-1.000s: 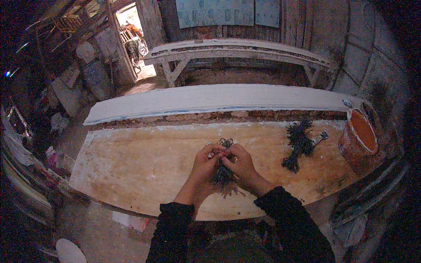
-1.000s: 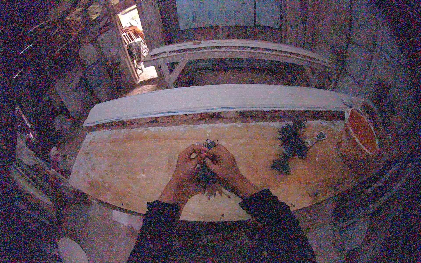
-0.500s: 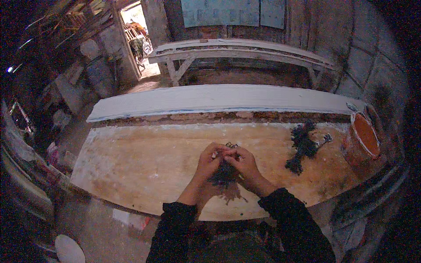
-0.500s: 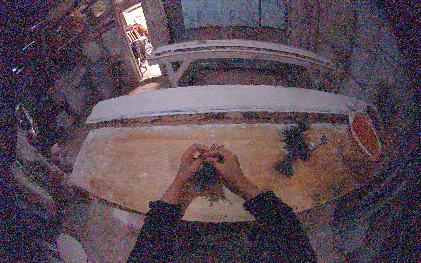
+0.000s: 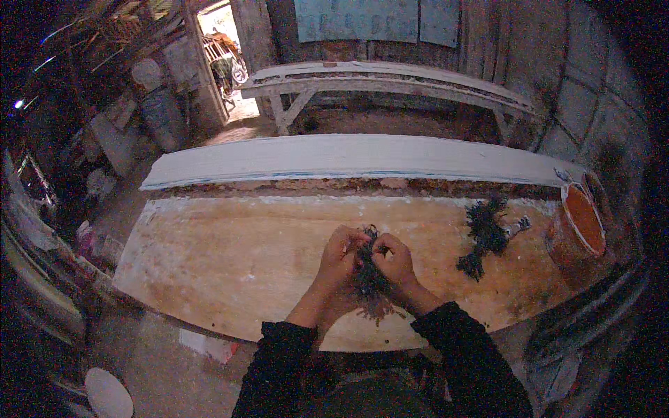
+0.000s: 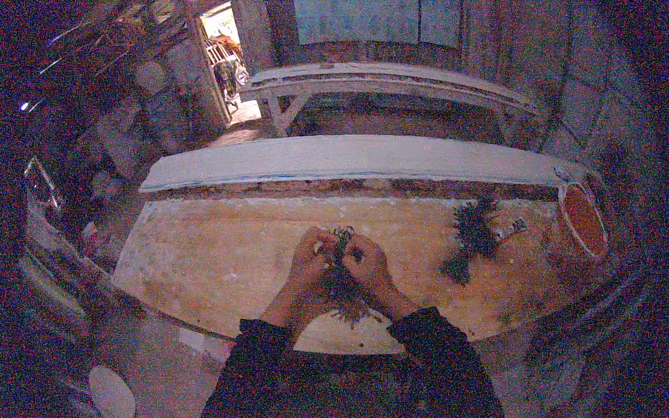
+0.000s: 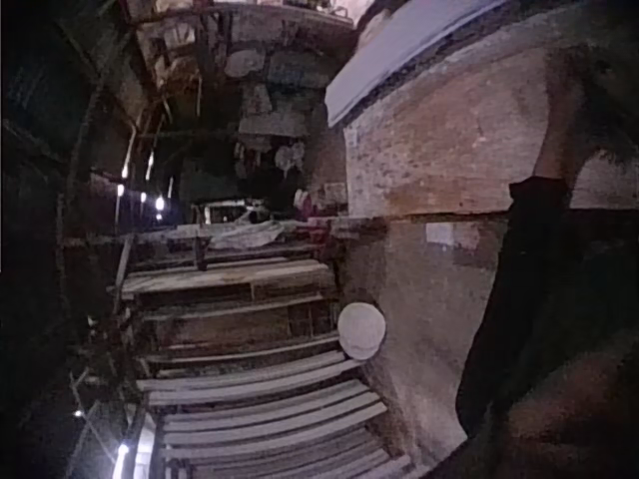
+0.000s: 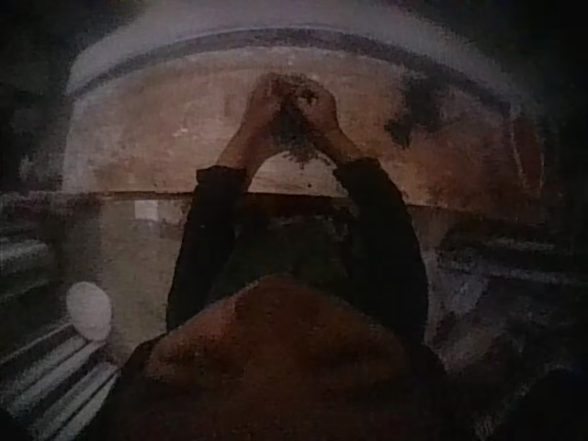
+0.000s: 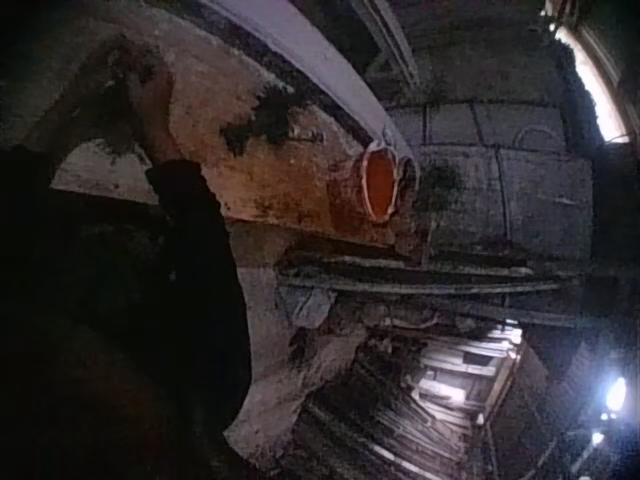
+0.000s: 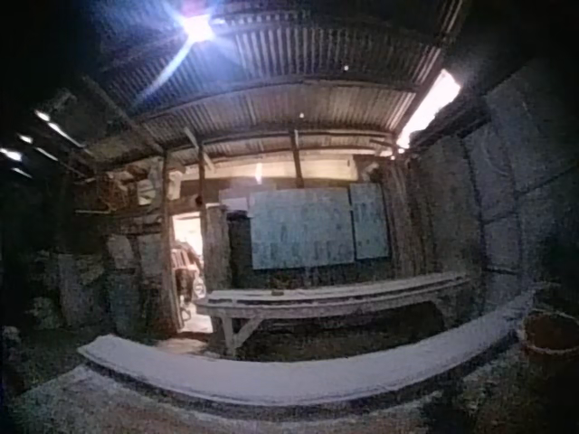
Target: The person ties multiple black wire loops into a bundle using a pink utility knife to cut the binding material. The person gathers the loops, wraps them, and secures them into a compact bundle on a wooden workbench.
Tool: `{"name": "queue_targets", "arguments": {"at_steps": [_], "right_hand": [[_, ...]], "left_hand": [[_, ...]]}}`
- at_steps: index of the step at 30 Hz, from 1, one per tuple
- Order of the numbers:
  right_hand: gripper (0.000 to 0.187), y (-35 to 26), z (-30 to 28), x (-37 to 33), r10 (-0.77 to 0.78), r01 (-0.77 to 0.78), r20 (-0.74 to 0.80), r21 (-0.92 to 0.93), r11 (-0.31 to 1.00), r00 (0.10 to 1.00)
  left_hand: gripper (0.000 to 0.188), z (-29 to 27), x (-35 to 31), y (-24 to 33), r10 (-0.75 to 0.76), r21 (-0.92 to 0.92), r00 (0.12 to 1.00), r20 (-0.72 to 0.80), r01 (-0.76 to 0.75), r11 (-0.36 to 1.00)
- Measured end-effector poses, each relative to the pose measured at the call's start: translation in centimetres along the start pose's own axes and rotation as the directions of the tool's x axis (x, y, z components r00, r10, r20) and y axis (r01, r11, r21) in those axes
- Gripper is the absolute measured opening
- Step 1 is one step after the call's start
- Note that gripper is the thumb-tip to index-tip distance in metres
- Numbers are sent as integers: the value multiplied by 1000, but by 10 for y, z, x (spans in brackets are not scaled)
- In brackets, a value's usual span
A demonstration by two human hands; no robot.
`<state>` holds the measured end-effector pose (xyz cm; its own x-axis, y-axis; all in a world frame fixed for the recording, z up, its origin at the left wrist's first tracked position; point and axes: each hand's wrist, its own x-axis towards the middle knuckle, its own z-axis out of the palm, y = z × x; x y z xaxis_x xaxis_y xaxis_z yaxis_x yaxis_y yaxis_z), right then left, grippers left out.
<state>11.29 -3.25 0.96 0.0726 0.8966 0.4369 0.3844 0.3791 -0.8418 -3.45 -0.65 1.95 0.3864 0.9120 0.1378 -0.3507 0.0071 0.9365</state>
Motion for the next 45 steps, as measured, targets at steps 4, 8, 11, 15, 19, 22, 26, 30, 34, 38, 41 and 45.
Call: {"name": "queue_targets", "arguments": {"at_steps": [4, 8, 11, 15, 19, 22, 26, 30, 34, 38, 41, 45], "right_hand": [[12, -2, -1, 1, -29, 31, -56, 43, 999, 998], [18, 2, 4, 2, -36, 37, -15, 148, 988, 999], [19, 3, 1, 3, 4, -5, 89, 12, 1000, 996], [18, 11, 2, 2, -65, 65, 86, -2, 998, 994], [19, 4, 4, 1, -27, 26, 56, 22, 999, 998], [19, -9, 1, 1, 10, -11, 75, 15, 1000, 997], [16, 5, 4, 3, -26, 31, 101, -46, 998, 995], [12, 2, 7, -1, -90, 90, 5, -56, 994, 996], [12, 0, 3, 1, -111, 109, -3, -139, 984, 994], [14, 5, 3, 1, -190, 165, -66, -279, 946, 980], [13, -9, 2, 0, -160, 143, -43, -274, 951, 986], [8, -17, 1, -2, -144, 136, -30, -176, 975, 989]], "left_hand": [[30, 10, -1, 26, 79, 110, 996, -48, -73, 991], [32, 3, 2, 9, 103, 67, 995, 9, -103, 992], [35, -5, 7, 5, 184, 160, 981, 65, -192, 968], [35, -4, 6, 8, 317, 304, 941, 119, -338, 891], [29, -7, 4, 6, 333, 367, 942, 40, -324, 872], [26, 8, -6, 18, 351, 162, 933, 79, -359, 919], [25, 8, -6, 13, 499, 124, 856, 135, -514, 849], [24, 9, -5, 9, 531, 240, 841, 107, -540, 807], [26, -3, 3, -2, 413, 192, 910, 31, -411, 891], [27, -3, 7, 0, 361, 237, 932, -37, -343, 909], [32, 3, 5, 3, 298, 160, 952, -66, -284, 945], [27, 14, -6, 10, 251, -35, 968, -32, -252, 967]]}}
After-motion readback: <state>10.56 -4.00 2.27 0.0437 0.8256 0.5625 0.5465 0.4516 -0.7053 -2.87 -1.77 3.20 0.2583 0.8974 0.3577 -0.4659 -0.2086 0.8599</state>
